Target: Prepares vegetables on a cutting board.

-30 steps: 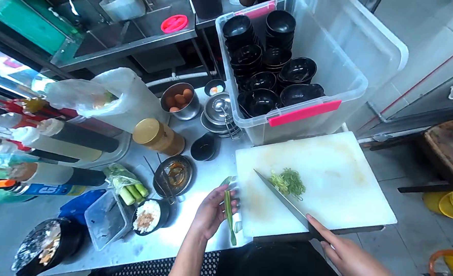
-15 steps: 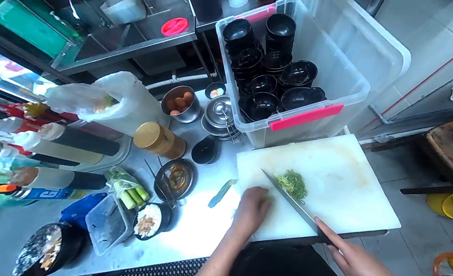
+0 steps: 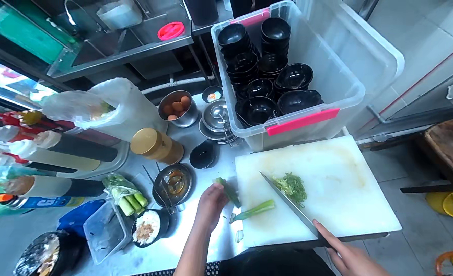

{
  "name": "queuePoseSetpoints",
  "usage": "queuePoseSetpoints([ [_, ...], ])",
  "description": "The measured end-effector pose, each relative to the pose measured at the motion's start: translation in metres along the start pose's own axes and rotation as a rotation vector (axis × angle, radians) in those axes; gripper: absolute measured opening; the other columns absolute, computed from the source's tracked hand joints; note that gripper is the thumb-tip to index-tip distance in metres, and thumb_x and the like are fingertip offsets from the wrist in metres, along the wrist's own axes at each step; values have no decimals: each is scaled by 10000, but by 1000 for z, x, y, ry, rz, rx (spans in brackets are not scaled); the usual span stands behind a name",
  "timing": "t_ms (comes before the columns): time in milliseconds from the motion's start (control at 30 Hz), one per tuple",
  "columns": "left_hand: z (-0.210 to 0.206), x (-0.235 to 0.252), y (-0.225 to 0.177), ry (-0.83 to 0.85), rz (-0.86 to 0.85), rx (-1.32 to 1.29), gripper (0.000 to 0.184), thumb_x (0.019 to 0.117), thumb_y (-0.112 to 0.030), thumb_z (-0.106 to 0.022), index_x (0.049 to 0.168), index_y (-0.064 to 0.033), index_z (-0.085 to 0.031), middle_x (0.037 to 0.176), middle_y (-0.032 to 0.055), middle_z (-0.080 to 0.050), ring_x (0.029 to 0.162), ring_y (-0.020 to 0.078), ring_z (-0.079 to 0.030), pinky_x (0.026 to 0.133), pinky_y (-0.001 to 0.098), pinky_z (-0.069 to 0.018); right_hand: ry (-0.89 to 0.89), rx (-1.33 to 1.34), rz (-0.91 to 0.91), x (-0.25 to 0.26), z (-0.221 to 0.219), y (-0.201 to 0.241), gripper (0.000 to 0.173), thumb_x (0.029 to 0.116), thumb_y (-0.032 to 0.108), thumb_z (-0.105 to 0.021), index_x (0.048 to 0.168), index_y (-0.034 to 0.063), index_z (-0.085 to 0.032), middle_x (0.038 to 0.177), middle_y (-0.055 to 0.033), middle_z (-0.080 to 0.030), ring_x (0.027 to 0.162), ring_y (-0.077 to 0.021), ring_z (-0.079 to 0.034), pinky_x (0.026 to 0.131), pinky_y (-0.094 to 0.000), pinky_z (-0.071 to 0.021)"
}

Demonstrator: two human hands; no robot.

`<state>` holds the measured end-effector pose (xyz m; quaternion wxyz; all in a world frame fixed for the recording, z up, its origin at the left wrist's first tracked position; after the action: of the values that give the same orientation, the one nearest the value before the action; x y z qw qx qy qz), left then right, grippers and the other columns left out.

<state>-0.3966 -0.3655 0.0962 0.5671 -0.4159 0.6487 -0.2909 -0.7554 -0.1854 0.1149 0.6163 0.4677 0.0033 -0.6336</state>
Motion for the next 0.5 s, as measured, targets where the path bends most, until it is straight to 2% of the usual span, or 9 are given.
queuePoseSetpoints([
  [33,-6,-5,-2,54,57,-207,288,1096,-152,-369,1245,12,-553,1144,213,-684,987,299,-711,884,470,-598,-5,4,3,0,0,0,667,1071,186,-454,1667,285,-172,981,-226,-731,830,-422,-720,774,-629,-567],
  [100,-16,-13,-8,136,120,-434,357,1092,-227,-314,1239,-19,-563,1114,214,-681,980,334,-707,893,506,-588,-10,4,10,1,-1,0,665,1072,186,-451,1667,284,-171,985,-225,-731,838,-422,-721,779,-628,-566],
  [200,-24,-18,-16,177,157,-537,398,1068,-250,-267,1097,-46,-607,1009,179,-703,935,324,-716,907,506,-582,-17,-1,23,2,-1,-1,661,1075,194,-447,1668,285,-170,976,-220,-731,833,-417,-721,778,-620,-568],
  [233,-26,-18,-17,186,148,-534,393,1059,-237,-263,1085,-51,-608,970,166,-699,908,314,-717,895,501,-586,-18,-5,27,2,-1,-1,660,1075,198,-447,1668,286,-170,972,-216,-731,832,-413,-722,776,-616,-571],
  [300,-27,-14,-19,220,112,-500,388,1051,-220,-272,1135,-56,-613,928,150,-677,858,298,-701,855,495,-586,-22,-4,32,2,0,-1,662,1071,194,-454,1666,286,-179,977,-217,-733,835,-411,-723,780,-615,-571],
  [400,-27,-10,-18,222,83,-341,425,1074,-218,-242,1206,-52,-610,875,96,-620,757,216,-643,760,407,-580,-32,-1,43,2,0,-1,657,1071,187,-455,1665,275,-191,982,-218,-733,836,-411,-725,776,-616,-573],
  [500,-27,-9,-20,172,39,-96,375,1071,-162,-260,1160,-20,-595,824,65,-586,679,156,-596,670,326,-557,-32,0,30,2,0,-1,659,1068,183,-451,1665,285,-189,989,-222,-732,839,-419,-722,768,-621,-570],
])
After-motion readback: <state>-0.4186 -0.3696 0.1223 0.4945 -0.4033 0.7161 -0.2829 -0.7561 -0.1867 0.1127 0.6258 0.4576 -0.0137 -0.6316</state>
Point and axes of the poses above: each hand's wrist, its own x-axis towards the middle knuckle, its own z-axis out of the back of the hand, y = z × x, the point moved 6 cm from there along x, towards the middle knuckle
